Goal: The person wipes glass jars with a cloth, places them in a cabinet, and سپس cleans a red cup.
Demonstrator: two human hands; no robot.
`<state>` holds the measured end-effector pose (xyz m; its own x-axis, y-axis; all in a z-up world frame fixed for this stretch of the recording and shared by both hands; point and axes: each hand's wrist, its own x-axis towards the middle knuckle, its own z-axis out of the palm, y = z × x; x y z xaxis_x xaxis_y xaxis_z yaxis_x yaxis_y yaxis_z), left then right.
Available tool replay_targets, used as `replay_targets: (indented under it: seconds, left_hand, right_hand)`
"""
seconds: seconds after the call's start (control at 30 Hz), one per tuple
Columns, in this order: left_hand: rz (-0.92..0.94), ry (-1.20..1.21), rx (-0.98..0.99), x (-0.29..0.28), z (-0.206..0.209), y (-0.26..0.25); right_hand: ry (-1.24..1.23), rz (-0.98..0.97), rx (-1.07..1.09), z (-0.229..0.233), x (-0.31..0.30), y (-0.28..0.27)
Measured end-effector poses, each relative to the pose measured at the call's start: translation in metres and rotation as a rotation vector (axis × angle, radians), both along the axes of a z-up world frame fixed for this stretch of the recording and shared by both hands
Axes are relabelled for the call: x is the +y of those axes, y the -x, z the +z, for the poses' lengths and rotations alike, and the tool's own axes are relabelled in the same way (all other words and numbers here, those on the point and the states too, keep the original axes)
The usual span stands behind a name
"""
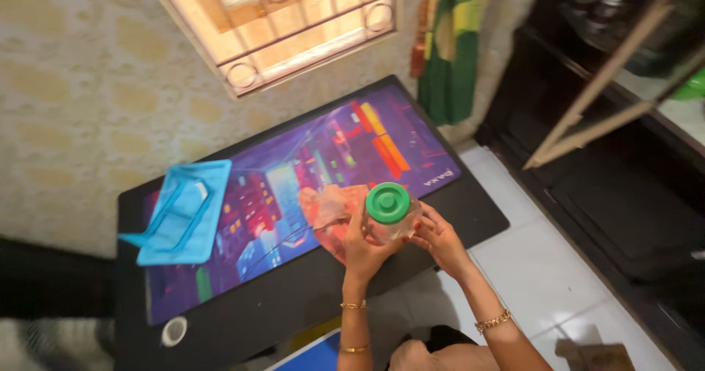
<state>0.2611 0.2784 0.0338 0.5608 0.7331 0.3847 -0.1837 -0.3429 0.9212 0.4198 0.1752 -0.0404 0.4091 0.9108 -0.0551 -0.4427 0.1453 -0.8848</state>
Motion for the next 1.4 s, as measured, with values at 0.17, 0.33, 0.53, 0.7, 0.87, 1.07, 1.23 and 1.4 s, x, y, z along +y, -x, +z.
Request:
replay_targets:
  seconds: [0.17,0.33,0.53,0.7,0.87,1.07,1.23,1.4]
  left_hand:
    - [-0.112,0.014,0.021,-0.01,-0.007,-0.02]
    - [-0.158,-0.068,0.035,-0.024,-0.005,-0.035]
    - [-0.299,0.031,0.069,-0.036,-0.005,-0.057]
    - [-0.309,-0.027,0.108,-0.049,-0.007,-0.085]
    - [-0.402,-0.01,0.128,-0.064,0.003,-0.109]
    - [-0.494,-0.095,0.099,-0.082,0.009,-0.139]
    - [-0.491,-0.202,0.185,-0.103,0.006,-0.172]
    - [-0.583,-0.282,0.189,-0.128,0.016,-0.203]
  right_hand:
    - [-0.097,-0.103,0.047,-0.006,-0.027,-0.01]
    - [-0.041,-0.226,0.092,0.008,-0.053,-0.014]
    - [-0.042,-0.334,0.059,0.008,-0.08,-0.02]
    - [0.0,-0.426,0.071,0.006,-0.102,-0.036]
    - [-0.038,-0.471,0.034,-0.004,-0.129,-0.055]
    - [-0.018,-0.571,0.049,-0.002,-0.158,-0.076]
    - [0.058,-0.661,0.029,0.014,-0.188,-0.086]
    - [0.029,-0.766,0.059,0.002,-0.219,-0.101]
